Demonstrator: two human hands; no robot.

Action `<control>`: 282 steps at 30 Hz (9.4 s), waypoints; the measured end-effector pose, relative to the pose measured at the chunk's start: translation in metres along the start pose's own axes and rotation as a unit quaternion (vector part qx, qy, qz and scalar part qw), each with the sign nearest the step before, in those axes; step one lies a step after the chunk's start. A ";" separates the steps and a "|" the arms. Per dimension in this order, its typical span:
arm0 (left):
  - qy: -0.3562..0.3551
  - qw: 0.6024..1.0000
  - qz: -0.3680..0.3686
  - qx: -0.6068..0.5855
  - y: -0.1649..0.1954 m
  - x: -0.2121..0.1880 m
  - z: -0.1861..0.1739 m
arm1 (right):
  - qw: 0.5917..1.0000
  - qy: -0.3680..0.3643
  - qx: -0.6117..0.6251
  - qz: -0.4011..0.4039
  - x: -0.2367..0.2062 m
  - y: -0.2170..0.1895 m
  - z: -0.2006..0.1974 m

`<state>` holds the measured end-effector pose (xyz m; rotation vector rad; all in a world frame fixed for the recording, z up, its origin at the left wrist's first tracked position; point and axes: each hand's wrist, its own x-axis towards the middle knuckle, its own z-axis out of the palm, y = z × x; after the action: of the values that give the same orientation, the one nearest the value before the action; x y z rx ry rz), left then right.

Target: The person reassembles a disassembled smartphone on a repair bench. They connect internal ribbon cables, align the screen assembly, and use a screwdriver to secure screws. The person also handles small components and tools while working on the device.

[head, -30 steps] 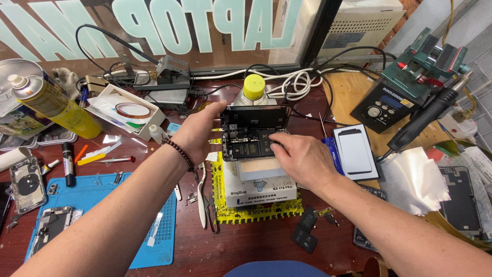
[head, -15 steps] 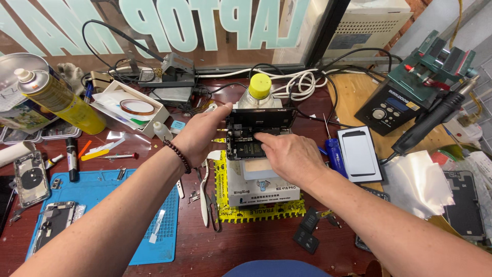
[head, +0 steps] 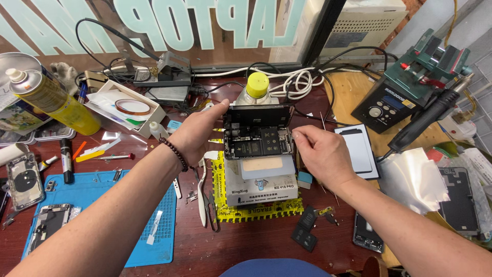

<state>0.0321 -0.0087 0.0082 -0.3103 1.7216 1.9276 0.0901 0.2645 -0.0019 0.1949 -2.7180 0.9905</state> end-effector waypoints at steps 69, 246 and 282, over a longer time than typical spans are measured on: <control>-0.023 0.993 -0.090 -0.076 -0.035 -0.004 -0.011 | 0.981 -0.043 -0.035 -0.186 -0.008 0.012 -0.008; -0.170 0.896 0.005 -0.409 -0.034 -0.079 0.053 | 0.849 -0.223 0.457 0.142 0.000 -0.083 0.006; -0.179 0.893 0.016 -0.413 -0.040 -0.075 0.043 | 0.856 -0.227 0.442 0.147 0.002 -0.088 0.014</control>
<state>0.1233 0.0169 0.0193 -0.1995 0.6088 2.4662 0.1039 0.1884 0.0417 0.1825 -2.4465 2.5202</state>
